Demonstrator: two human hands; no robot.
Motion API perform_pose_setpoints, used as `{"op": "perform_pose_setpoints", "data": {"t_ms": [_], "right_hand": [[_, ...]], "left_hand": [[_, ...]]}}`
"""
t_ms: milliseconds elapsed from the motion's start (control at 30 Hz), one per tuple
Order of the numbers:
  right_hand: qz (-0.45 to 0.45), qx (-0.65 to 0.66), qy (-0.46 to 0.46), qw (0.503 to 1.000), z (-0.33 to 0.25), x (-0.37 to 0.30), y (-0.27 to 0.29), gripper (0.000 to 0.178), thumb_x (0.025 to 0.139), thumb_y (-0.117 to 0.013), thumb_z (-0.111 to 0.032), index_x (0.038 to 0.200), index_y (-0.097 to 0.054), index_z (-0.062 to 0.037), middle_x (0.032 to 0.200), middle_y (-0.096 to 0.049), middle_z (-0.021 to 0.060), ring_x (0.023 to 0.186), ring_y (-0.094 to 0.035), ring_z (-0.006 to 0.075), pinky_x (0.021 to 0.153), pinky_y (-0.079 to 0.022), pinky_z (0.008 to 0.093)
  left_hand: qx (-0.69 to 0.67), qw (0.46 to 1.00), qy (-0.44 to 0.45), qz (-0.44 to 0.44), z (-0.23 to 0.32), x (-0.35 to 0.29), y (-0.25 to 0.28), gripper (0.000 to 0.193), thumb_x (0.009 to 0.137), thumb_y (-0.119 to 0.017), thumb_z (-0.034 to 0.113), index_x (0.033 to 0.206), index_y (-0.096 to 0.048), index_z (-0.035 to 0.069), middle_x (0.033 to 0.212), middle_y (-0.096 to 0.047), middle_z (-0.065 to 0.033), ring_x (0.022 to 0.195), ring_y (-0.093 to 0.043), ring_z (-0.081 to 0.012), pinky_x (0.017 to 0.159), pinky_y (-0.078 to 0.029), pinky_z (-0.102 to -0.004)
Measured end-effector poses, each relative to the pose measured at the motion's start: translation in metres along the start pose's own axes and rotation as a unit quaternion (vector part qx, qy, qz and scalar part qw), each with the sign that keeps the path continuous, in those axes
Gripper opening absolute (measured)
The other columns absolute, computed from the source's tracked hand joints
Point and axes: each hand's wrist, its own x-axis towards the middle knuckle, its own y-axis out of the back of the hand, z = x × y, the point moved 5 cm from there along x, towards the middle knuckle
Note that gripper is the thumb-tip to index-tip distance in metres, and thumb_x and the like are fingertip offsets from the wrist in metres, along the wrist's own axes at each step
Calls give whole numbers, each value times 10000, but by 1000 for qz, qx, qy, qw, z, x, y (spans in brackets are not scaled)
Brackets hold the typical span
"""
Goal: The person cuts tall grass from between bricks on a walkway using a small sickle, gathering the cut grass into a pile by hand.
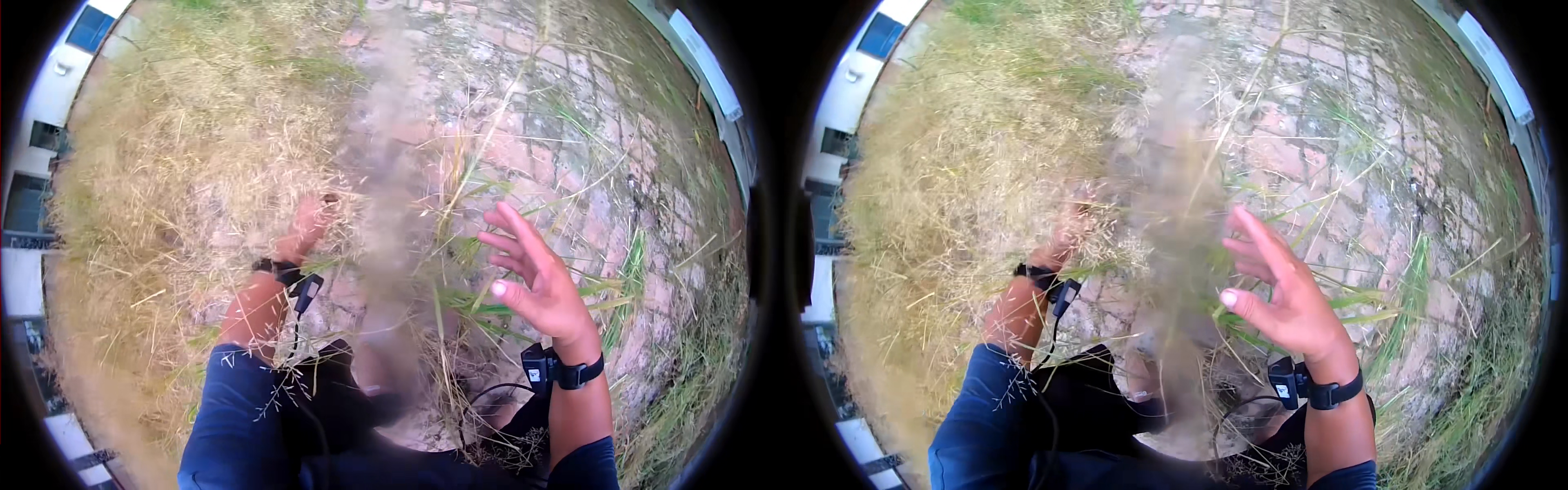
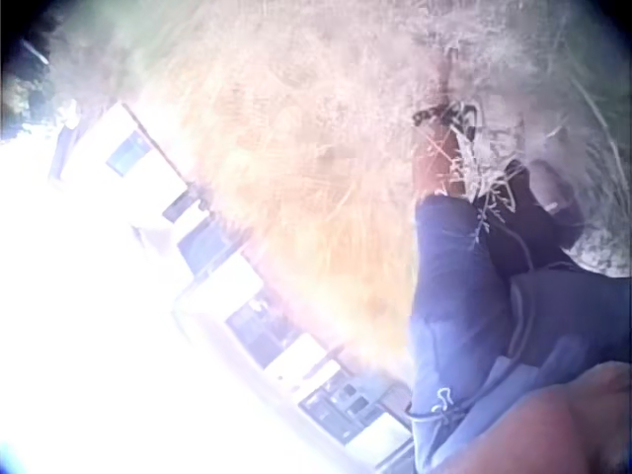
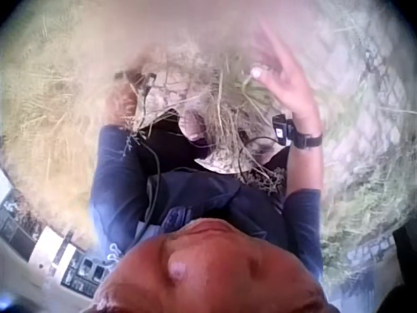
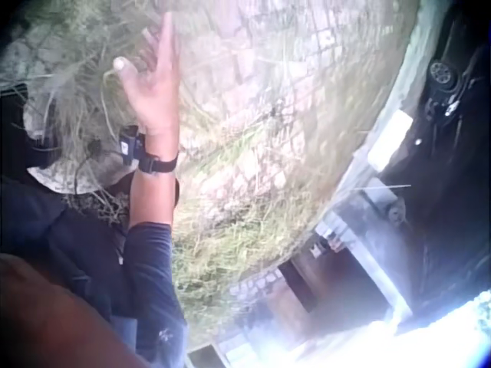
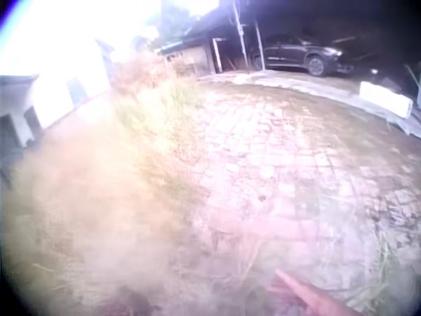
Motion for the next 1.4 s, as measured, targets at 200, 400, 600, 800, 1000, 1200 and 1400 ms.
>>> {"op": "perform_pose_setpoints", "data": {"t_ms": [200, 400, 600, 800, 1000, 1200, 1400], "right_hand": [[-63, 50, 22, 997, -13, -3, -10, 765, 853, -694, -206, 1485, -282, -77, 1424, -418, 166, 1274, -473, 276, 1025, -411, 411], [-126, 74, 80, 986, -37, -15, -12, 713, 867, -681, -199, 1464, -319, -53, 1372, -469, 160, 1208, -529, 259, 969, -457, 377], [-69, 122, 85, 987, -57, -41, 33, 459, 891, -667, -183, 1272, -501, 13, 1149, -609, 114, 1005, -634, 196, 836, -513, 309], [163, 48, 117, 979, -64, -77, 112, 313, 873, -695, -145, 1133, -582, -12, 951, -623, 42, 842, -597, 94, 776, -498, 249], [335, -138, 168, 917, -81, -104, 140, 275, 951, -590, -208, 1163, -570, -35, 808, -538, -12, 683, -513, 49, 585, -426, 190], [562, 49, 232, 792, -102, -164, 202, 336, 1020, -445, -264, 1289, -502, -70, 697, -407, -36, 543, -303, 22, 453, -255, 195], [586, 155, 342, 718, -92, -207, 239, 348, 1030, -422, -280, 1292, -491, -61, 707, -382, -36, 556, -316, 41, 473, -278, 185]], "left_hand": [[-83, 978, 70, 179, 209, 24, 68, 379, 896, -642, 138, 1242, -518, 44, 937, -589, -43, 860, -583, -181, 789, -510, -319], [-350, 929, -29, 118, 352, 6, 32, 278, 931, -556, 57, 1204, -526, 13, 912, -656, -99, 834, -649, -202, 742, -531, -303], [-331, 942, -12, -52, 418, 8, -89, 135, 909, -615, 73, 1040, -600, 46, 925, -667, -82, 867, -653, -187, 768, -525, -325], [-236, 967, -58, -80, 457, 33, -163, 130, 897, -651, 112, 972, -601, 18, 896, -658, -52, 794, -616, -121, 715, -515, -274], [-215, 959, -124, -139, 482, 45, -255, 162, 920, -614, 106, 1028, -583, -10, 926, -644, -52, 769, -594, -93, 686, -511, -245], [-73, 970, -224, -58, 470, -9, -327, 241, 926, -574, 147, 1130, -547, 21, 1053, -610, -144, 939, -626, -251, 802, -510, -353], [242, 852, -443, -142, 364, -73, -387, 239, 863, -577, 162, 1067, -589, 38, 1018, -602, -168, 921, -612, -335, 821, -495, -394]]}}
